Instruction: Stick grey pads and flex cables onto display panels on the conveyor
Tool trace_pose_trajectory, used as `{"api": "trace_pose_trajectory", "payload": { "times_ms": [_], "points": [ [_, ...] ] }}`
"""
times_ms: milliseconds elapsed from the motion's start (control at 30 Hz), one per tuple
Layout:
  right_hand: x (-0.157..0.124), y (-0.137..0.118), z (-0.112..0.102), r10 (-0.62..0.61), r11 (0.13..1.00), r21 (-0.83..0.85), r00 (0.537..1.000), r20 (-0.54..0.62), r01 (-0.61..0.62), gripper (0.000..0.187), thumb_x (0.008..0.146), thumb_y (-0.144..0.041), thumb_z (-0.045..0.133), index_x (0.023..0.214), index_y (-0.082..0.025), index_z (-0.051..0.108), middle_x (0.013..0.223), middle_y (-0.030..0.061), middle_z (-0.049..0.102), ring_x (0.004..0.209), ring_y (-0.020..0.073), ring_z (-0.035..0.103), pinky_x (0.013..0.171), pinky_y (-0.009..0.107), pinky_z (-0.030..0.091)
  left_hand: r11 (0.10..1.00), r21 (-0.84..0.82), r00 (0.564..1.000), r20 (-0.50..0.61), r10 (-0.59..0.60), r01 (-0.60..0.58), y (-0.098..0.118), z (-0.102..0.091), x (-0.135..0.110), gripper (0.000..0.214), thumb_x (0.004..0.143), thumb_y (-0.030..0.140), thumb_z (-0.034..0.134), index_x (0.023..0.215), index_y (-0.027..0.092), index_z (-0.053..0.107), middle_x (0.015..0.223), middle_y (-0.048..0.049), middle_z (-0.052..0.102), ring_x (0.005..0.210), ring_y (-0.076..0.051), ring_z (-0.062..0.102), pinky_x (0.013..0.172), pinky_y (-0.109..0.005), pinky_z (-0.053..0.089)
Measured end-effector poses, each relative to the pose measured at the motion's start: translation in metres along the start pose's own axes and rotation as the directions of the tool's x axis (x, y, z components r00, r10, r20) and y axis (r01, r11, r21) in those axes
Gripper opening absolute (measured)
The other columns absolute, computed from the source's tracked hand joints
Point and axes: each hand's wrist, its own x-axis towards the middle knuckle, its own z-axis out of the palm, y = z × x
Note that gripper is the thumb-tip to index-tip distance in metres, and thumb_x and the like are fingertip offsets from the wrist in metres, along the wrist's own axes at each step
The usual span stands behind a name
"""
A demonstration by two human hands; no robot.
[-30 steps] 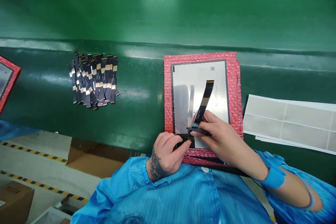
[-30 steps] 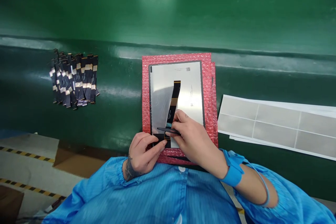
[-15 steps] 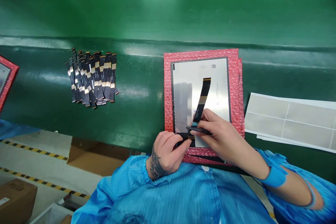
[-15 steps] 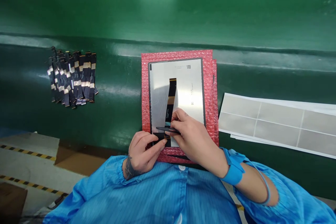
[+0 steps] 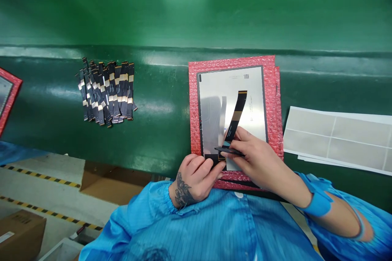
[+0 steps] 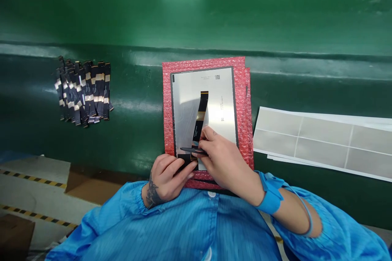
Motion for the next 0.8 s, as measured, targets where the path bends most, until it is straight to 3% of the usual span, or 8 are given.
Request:
{"api": "trace_pose_trajectory", "payload": {
  "times_ms": [167,300,400,533,600,667,800],
  "points": [
    [0.0,0.0,0.0,-0.02,1.0,-0.015,0.999,0.042,0.02,0.021,0.091,-0.013,0.052,0.073,-0.021,0.061,0.1,0.0094,0.061,0.084,0.0228,0.064,0.07,0.034,0.056,0.998,0.067,1.0,0.004,0.016,-0.016,0.001,0.0,-0.001,0.02,0.097,0.028,0.058,0.108,0.022,0.074,0.086,-0.0038,0.064,0.082,-0.017,0.054,0.083,-0.031,0.046],
    [0.002,-0.005,0.003,-0.024,0.993,-0.113,1.0,0.015,0.025,0.016,0.09,-0.014,0.056,0.075,-0.021,0.057,0.099,0.0084,0.061,0.077,0.0209,0.063,0.063,0.032,0.053,0.997,0.02,0.997,0.018,-0.079,0.079,0.006,-0.001,0.004,0.028,0.1,0.028,0.048,0.106,0.02,0.074,0.087,-0.0064,0.064,0.084,-0.02,0.054,0.079,-0.034,0.048],
    [-0.002,-0.005,0.0,0.061,0.972,-0.218,0.99,-0.13,-0.089,0.004,0.091,-0.021,0.059,0.088,-0.019,0.057,0.106,0.0111,0.061,0.077,0.0223,0.065,0.054,0.031,0.048,0.988,-0.023,0.988,0.039,-0.151,0.152,0.008,-0.003,0.004,0.03,0.099,0.028,0.047,0.111,0.021,0.073,0.088,-0.0062,0.062,0.085,-0.02,0.056,0.076,-0.034,0.05],
    [-0.026,0.014,-0.01,0.13,0.912,-0.304,0.897,-0.422,-0.275,0.013,0.096,-0.024,0.05,0.098,-0.017,0.061,0.112,0.0167,0.063,0.083,0.0268,0.067,0.054,0.033,0.046,0.942,-0.151,0.954,0.027,-0.299,0.299,0.003,-0.012,-0.004,0.029,0.098,0.022,0.05,0.118,0.021,0.071,0.095,-0.0065,0.062,0.091,-0.018,0.06,0.078,-0.032,0.054],
    [-0.045,0.028,-0.012,0.124,0.892,-0.329,0.868,-0.481,-0.31,0.018,0.096,-0.024,0.046,0.102,-0.018,0.062,0.108,0.0157,0.066,0.08,0.0278,0.068,0.053,0.034,0.046,0.897,-0.158,0.909,0.009,-0.417,0.413,-0.003,-0.02,-0.008,0.031,0.098,0.023,0.053,0.125,0.022,0.068,0.103,-0.0079,0.062,0.094,-0.019,0.061,0.079,-0.032,0.055],
    [-0.063,0.039,-0.008,0.123,0.898,-0.318,0.866,-0.486,-0.305,0.022,0.096,-0.027,0.046,0.109,-0.019,0.061,0.105,0.0138,0.068,0.077,0.0282,0.068,0.054,0.035,0.047,0.822,-0.153,0.834,0.026,-0.551,0.548,-0.009,-0.026,-0.008,0.039,0.096,0.026,0.057,0.134,0.022,0.061,0.109,-0.0082,0.063,0.088,-0.017,0.062,0.075,-0.03,0.057],
    [-0.078,0.046,0.004,0.165,0.942,-0.189,0.872,-0.461,-0.278,0.031,0.091,-0.026,0.044,0.119,-0.02,0.057,0.103,0.012,0.071,0.081,0.0298,0.07,0.062,0.038,0.052,0.602,-0.296,0.67,0.28,-0.688,0.742,-0.014,-0.027,0.003,0.058,0.089,0.03,0.067,0.143,0.021,0.05,0.088,-0.0002,0.066,0.062,-0.01,0.057,0.056,-0.022,0.05]
  ]
}}
